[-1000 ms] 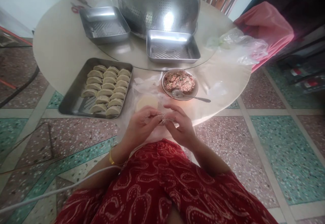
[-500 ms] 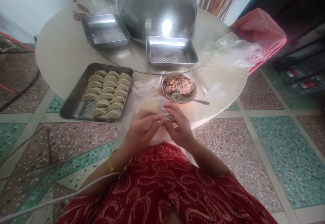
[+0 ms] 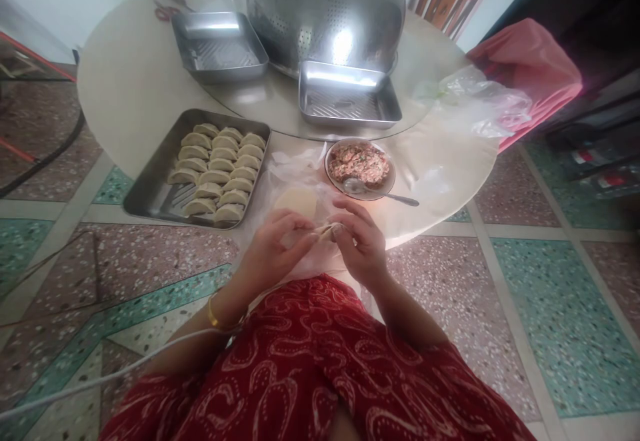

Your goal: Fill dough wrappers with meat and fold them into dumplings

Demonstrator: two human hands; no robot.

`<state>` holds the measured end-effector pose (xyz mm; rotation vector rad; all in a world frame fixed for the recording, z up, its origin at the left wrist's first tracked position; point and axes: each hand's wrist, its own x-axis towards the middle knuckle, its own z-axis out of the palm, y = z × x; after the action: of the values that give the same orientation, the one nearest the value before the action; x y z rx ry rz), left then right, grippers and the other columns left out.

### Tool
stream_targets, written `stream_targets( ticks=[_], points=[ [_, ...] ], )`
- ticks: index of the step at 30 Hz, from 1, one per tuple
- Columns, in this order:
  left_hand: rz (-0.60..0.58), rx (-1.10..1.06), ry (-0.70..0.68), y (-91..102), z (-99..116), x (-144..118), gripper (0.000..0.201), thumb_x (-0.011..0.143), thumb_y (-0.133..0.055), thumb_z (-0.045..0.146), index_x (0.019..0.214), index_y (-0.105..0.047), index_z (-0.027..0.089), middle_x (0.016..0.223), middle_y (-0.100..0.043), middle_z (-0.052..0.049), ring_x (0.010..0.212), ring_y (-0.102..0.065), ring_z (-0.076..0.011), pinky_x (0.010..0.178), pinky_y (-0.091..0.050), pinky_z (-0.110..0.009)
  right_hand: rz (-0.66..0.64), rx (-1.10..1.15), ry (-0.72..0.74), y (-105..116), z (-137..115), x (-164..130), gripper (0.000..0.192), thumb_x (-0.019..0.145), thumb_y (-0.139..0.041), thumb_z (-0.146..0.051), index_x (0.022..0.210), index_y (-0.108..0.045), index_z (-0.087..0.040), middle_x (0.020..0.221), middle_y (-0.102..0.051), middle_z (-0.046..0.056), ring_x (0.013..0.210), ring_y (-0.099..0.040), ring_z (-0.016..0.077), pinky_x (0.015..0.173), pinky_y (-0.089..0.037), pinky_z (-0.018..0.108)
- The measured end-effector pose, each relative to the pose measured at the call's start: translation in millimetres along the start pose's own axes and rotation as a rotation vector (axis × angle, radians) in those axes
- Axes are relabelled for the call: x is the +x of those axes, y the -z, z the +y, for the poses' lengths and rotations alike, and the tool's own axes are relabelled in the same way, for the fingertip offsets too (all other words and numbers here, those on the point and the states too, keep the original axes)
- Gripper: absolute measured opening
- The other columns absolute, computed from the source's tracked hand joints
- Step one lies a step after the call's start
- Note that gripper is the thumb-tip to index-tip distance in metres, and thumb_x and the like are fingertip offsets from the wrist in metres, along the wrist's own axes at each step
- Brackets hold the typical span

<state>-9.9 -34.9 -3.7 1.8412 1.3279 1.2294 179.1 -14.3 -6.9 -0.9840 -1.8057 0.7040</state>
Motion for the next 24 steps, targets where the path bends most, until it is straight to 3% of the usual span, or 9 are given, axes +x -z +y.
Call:
stream_targets(
  ticks=[3,7,18,24],
  points=[
    [-0.008,-0.002,0.025,-1.5,1.5,1.4,0.01,0.088,-0.062,0.027,0.081,-0.066,0.02,0.082,-0.068,-0.002,0.079,-0.063,-0.0158,0.076,-0.05,-0.029,0.005,-0.014,0.005,-1.8,0.4,-0.2,0.017,0.094,-0.056,-0.021,0.102,-0.07,-0.026,0.123,-0.067,0.008,0.117,-0.065,0.0217,0.083,-0.063,0.037],
    [0.009,-0.02,0.054,-3.5,2.9,1.6,0.015,0.088,-0.061,0.03,0.078,-0.063,0.02,0.079,-0.066,-0.002,0.076,-0.061,-0.0155,0.073,-0.049,-0.029,-0.015,-0.044,0.049,-4.4,1.1,0.7,0.02,0.094,-0.055,-0.02,0.106,-0.069,-0.026,0.124,-0.067,0.009,0.119,-0.064,0.0227,0.093,-0.062,0.042],
    [0.041,-0.127,0.135,-4.9,1.5,0.9,0.013,0.087,-0.062,0.029,0.078,-0.065,0.019,0.075,-0.067,-0.001,0.069,-0.058,-0.0128,0.068,-0.047,-0.026,-0.19,-0.012,0.067,-3.6,-3.2,0.8,0.016,0.095,-0.053,-0.018,0.105,-0.064,-0.024,0.134,-0.058,0.013,0.122,-0.063,0.0241,0.091,-0.062,0.043],
    [0.069,-0.32,0.246,-9.3,-0.2,-3.1,0.015,0.085,-0.064,0.032,0.079,-0.065,0.019,0.074,-0.067,-0.001,0.069,-0.06,-0.0131,0.064,-0.048,-0.026,-0.185,0.001,0.112,-5.4,-6.8,3.3,0.015,0.095,-0.054,-0.016,0.104,-0.061,-0.025,0.12,-0.065,0.011,0.129,-0.059,0.0249,0.095,-0.061,0.043]
  ],
)
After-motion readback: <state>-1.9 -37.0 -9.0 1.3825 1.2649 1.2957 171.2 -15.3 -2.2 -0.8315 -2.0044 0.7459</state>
